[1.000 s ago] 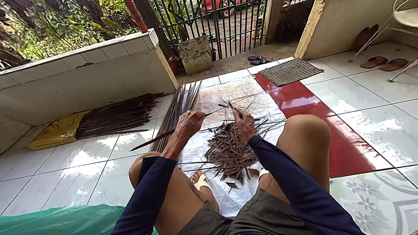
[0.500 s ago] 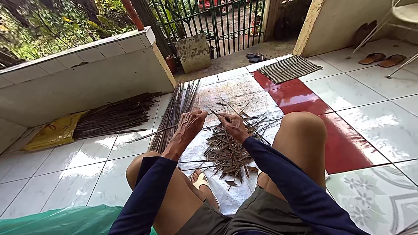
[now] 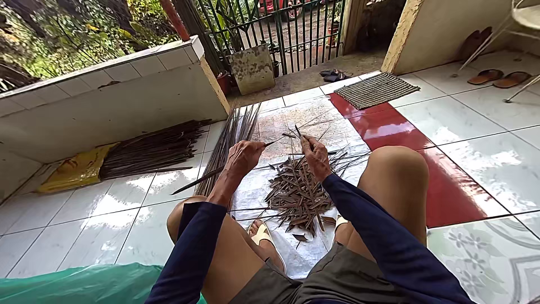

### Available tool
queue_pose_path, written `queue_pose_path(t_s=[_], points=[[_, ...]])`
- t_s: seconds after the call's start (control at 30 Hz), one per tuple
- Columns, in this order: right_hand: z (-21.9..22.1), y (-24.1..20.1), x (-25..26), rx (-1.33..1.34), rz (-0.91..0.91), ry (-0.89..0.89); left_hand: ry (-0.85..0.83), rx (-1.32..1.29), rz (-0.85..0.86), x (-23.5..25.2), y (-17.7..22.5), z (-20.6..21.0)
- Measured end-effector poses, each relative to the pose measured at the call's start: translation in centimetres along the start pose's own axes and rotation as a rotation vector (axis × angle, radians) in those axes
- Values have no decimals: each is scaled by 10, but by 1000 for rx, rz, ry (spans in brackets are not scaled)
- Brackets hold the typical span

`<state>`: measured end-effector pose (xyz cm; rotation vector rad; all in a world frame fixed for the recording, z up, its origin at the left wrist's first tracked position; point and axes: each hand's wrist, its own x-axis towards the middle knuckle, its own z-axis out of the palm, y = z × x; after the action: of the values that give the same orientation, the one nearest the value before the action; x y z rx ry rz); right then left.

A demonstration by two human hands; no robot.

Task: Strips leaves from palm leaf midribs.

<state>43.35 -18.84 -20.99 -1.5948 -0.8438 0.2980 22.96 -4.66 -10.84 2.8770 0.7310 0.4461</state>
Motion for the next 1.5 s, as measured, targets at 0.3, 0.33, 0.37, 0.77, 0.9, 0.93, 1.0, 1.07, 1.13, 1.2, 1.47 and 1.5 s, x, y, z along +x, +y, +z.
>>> queue_pose_path(t_s=[0.3,0.33,0.37,0.77,0.9,0.93,1.0,1.07,1.13,1.2,1.47,1.5], points=[[7,-23,-5,557,141,-258,-149,-439,28,3,6,6],[5,-24,-3,564,145,-236,-191,-477,-16,0,9,2],[3,-23,-1,569,146,-210,-229,-505,-68,-4,14,-4],[10,-32,-15,112,-60,-315,-42,-152,-47,8,-7,18],[16,-33,-24,101,-63,-367,24,-121,7,9,-1,21],[16,-32,-24,103,-62,-372,35,-111,12,8,1,21],[15,-33,-24,84,-65,-364,55,-83,27,7,3,21],[14,-36,-24,26,-57,-330,78,-50,58,5,4,24],[14,-36,-24,-33,-47,-289,85,-32,85,4,6,24],[15,-36,-24,-75,-42,-254,84,-18,103,4,8,24],[18,-37,-27,-206,-25,-162,58,0,111,4,13,24],[18,-37,-27,-219,-29,-155,60,0,114,4,13,24]])
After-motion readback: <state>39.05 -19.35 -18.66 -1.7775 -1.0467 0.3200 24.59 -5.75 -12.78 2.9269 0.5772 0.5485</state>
